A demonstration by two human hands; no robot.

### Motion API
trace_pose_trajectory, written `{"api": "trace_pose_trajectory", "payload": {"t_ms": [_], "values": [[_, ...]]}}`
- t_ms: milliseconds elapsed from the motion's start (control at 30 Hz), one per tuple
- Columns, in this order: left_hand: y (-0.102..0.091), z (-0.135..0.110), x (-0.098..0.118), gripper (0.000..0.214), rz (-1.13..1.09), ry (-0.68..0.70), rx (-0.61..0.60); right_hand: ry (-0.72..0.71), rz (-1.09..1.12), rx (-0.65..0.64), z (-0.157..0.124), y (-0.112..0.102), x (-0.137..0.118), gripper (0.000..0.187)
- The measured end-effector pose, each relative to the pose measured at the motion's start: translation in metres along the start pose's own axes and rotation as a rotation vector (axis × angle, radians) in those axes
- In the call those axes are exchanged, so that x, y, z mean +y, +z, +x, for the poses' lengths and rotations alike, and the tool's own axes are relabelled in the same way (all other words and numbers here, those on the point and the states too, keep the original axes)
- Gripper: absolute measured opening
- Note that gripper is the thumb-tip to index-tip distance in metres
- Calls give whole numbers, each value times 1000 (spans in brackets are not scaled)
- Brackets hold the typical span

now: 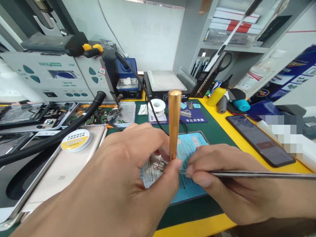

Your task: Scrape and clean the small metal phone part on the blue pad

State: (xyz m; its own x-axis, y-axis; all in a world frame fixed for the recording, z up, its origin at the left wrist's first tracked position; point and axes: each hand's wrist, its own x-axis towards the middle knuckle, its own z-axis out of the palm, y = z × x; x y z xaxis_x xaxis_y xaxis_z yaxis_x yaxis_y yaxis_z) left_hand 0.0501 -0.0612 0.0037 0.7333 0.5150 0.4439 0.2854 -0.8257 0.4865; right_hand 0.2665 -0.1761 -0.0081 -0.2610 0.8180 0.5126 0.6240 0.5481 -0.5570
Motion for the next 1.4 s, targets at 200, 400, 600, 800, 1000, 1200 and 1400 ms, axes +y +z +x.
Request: {"api": "trace_pose_trajectory", "payload": {"t_ms": [200,400,600,800,1000,1200,1400], "values": [[0,2,1,6,8,-7,0,-4,3,1,1,0,0,11],[-1,2,0,7,0,5,-14,-9,0,-7,1,1,1,10],[-1,0,-1,7,5,4,-31,-8,-13,-2,1,0,0,13],[0,4,1,6,-10,3,-14,2,-2,0,1,1,1,12],[0,0,0,4,15,6,-15,2,4,-12,3,1,1,11],[-1,1,1,12,26,3,-38,-5,-13,-15,1,-2,0,13],[0,2,2,8,17,10,33,5,-16,-22,1,-3,0,10]]}}
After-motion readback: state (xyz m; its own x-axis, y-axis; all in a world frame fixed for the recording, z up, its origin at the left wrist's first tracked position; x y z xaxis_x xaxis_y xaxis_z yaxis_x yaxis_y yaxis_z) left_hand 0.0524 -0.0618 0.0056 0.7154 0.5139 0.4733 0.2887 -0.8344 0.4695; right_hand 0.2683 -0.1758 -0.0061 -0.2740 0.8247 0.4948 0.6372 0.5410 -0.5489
